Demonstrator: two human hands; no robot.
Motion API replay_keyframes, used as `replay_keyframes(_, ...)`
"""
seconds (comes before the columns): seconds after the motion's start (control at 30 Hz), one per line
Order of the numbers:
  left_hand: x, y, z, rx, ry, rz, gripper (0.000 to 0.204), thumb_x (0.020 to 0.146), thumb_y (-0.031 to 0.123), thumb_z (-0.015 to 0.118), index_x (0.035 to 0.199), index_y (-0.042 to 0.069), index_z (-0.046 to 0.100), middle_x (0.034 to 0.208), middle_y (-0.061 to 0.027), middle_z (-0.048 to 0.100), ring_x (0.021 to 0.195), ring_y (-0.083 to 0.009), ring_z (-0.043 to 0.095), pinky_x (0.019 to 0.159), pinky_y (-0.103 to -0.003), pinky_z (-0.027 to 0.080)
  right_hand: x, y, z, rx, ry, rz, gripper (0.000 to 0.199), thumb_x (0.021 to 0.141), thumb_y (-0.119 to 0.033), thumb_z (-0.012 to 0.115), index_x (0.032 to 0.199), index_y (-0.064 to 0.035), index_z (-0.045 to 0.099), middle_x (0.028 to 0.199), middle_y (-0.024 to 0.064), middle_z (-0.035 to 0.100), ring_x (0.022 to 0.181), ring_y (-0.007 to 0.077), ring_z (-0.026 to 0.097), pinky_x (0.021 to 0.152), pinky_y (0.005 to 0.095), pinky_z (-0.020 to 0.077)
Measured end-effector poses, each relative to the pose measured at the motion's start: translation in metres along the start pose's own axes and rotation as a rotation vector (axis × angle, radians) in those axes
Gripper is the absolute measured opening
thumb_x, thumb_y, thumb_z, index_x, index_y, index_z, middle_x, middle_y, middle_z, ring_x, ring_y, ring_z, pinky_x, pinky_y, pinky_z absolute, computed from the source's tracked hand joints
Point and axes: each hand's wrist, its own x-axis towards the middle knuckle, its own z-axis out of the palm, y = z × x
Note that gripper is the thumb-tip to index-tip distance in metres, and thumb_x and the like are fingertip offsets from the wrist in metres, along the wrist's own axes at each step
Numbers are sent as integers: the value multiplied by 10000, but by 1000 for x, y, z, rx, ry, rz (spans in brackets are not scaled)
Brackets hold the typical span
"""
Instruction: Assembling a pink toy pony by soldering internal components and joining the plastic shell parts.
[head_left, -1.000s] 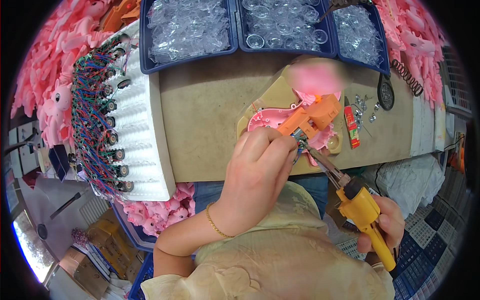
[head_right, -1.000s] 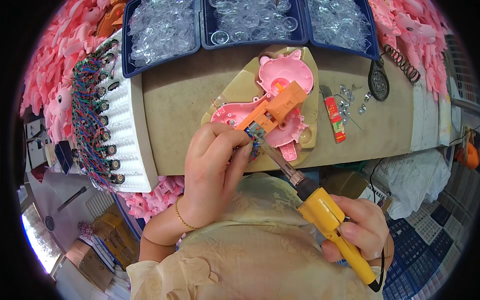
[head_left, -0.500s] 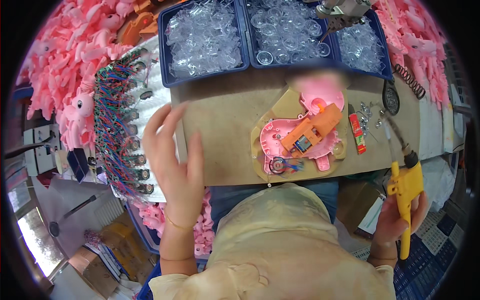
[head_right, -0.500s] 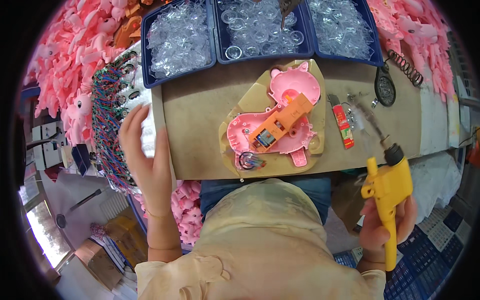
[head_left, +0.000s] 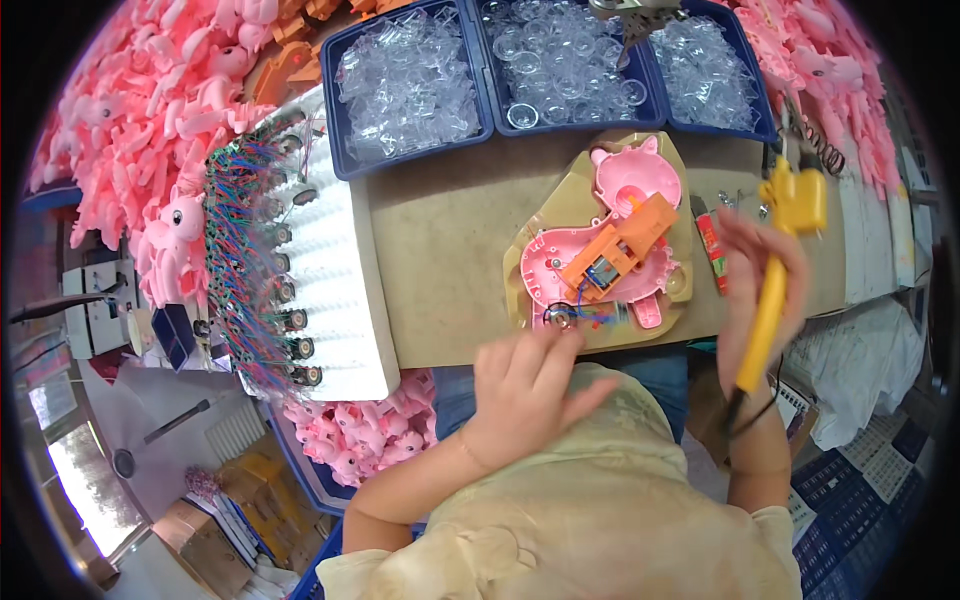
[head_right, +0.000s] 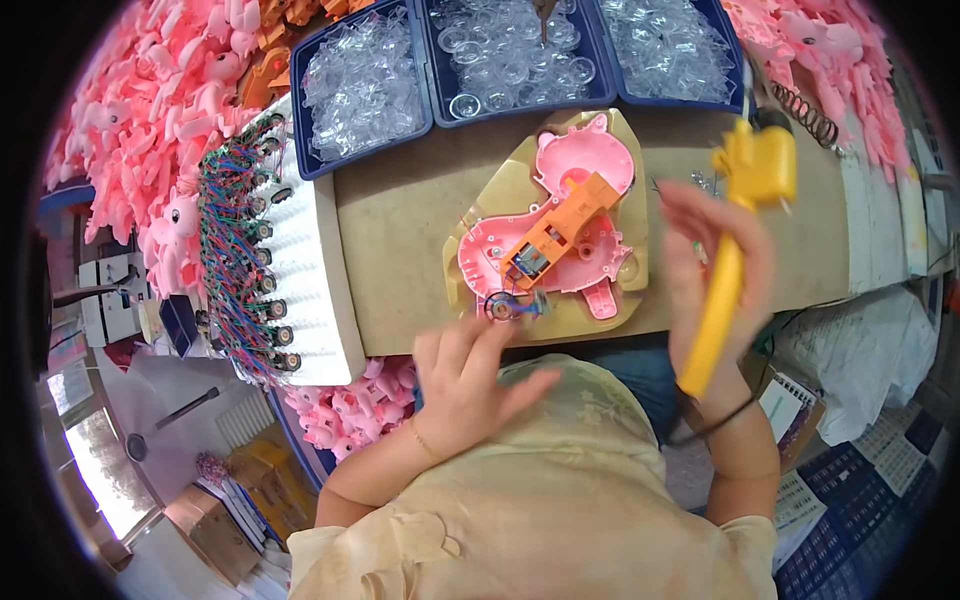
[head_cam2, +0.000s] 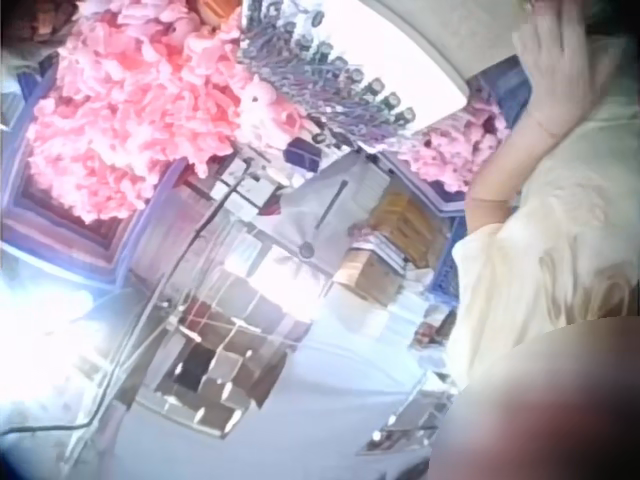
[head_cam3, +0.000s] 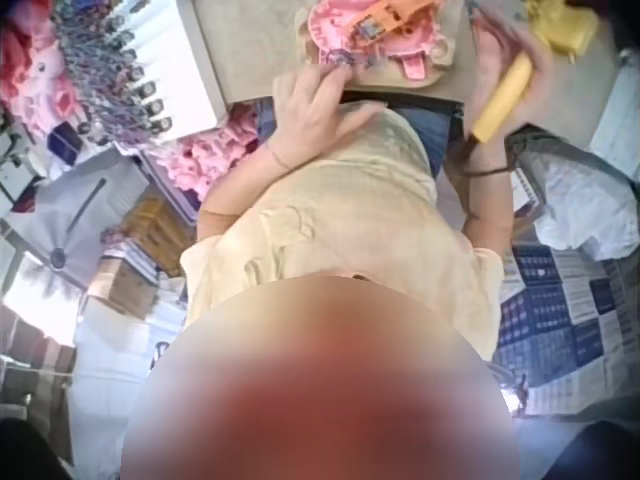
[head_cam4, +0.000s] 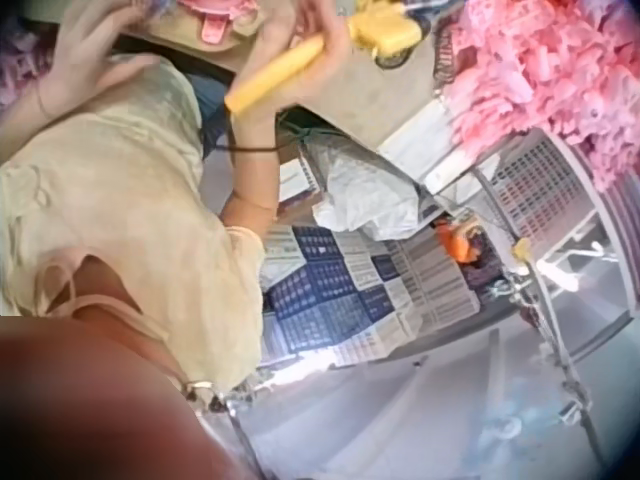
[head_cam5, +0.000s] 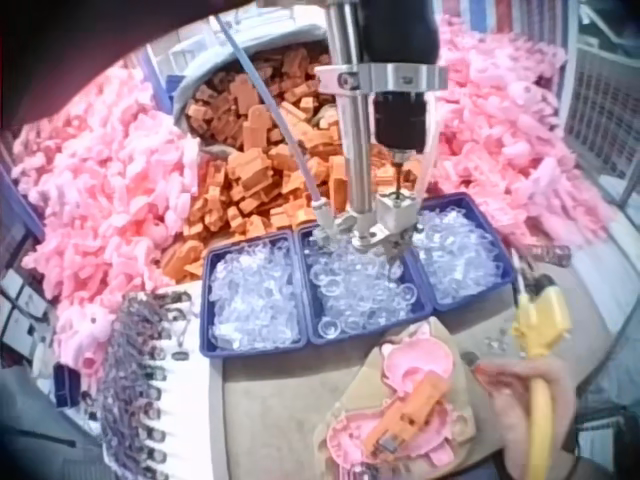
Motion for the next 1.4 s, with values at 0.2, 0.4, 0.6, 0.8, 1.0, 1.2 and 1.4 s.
replay_keyframes(0.2, 13, -17, 11, 0, -2, -41, 187, 663, 51, 746, 817, 81, 646, 811, -64, 561, 774, -220, 526, 690, -316, 398, 11, 13, 36, -12, -110, -45, 360, 821, 15, 607, 1144, -21, 453, 1196, 180, 545, 1139, 245, 522, 1006, 375, 394)
replay_keyframes(0.4, 41, -57, -68, -209, -143, -245, 178, 734, 47, 685, 903, 71, 634, 882, -76, 572, 883, -271, 524, 799, -360, 400, 4, 15, 33, 113, -141, 31, 353, 834, 9, 607, 1148, -25, 450, 1188, 174, 552, 1097, 232, 539, 985, 355, 404)
replay_keyframes(0.6, 61, -65, -58, 404, 118, -134, 220, 750, 15, 669, 961, 42, 616, 957, -104, 584, 922, -283, 521, 830, -375, 398, 4, 16, 32, 50, -143, 12, 342, 838, 9, 601, 1145, -28, 454, 1191, 174, 550, 1092, 231, 540, 980, 350, 403)
replay_keyframes(0.8, 24, -26, -43, -205, -61, -580, 188, 767, 32, 665, 945, 19, 606, 941, -108, 581, 795, -284, 550, 727, -324, 440, 1, 14, 34, 66, -146, 12, 330, 847, 2, 592, 1146, -31, 457, 1195, 179, 546, 1113, 240, 528, 999, 358, 380)
replay_keyframes(1.0, 37, -50, -34, 79, 47, -238, 217, 777, 50, 651, 977, 12, 577, 955, -87, 556, 899, -212, 531, 746, -308, 421, 0, 19, 33, 71, -131, 1, 324, 861, -5, 574, 1158, -30, 445, 1204, 192, 535, 1135, 247, 513, 1016, 366, 361)
replay_keyframes(1.2, 42, -54, -42, 7, -156, -201, 86, 743, 21, 664, 804, 16, 604, 902, -64, 565, 854, -185, 547, 724, -299, 426, 0, 22, 32, 25, -140, -53, 320, 879, -20, 549, 1174, -24, 426, 1209, 205, 527, 1137, 259, 511, 1015, 373, 365)
replay_keyframes(1.4, 39, -27, -61, -1183, -196, -970, 158, 813, 1, 602, 908, 61, 491, 787, -40, 523, 639, -95, 495, 559, -206, 406, -8, 11, 13, -41, -58, -187, 211, 927, -48, 467, 1129, -71, 413, 1105, 224, 573, 1000, 269, 573, 888, 381, 452)
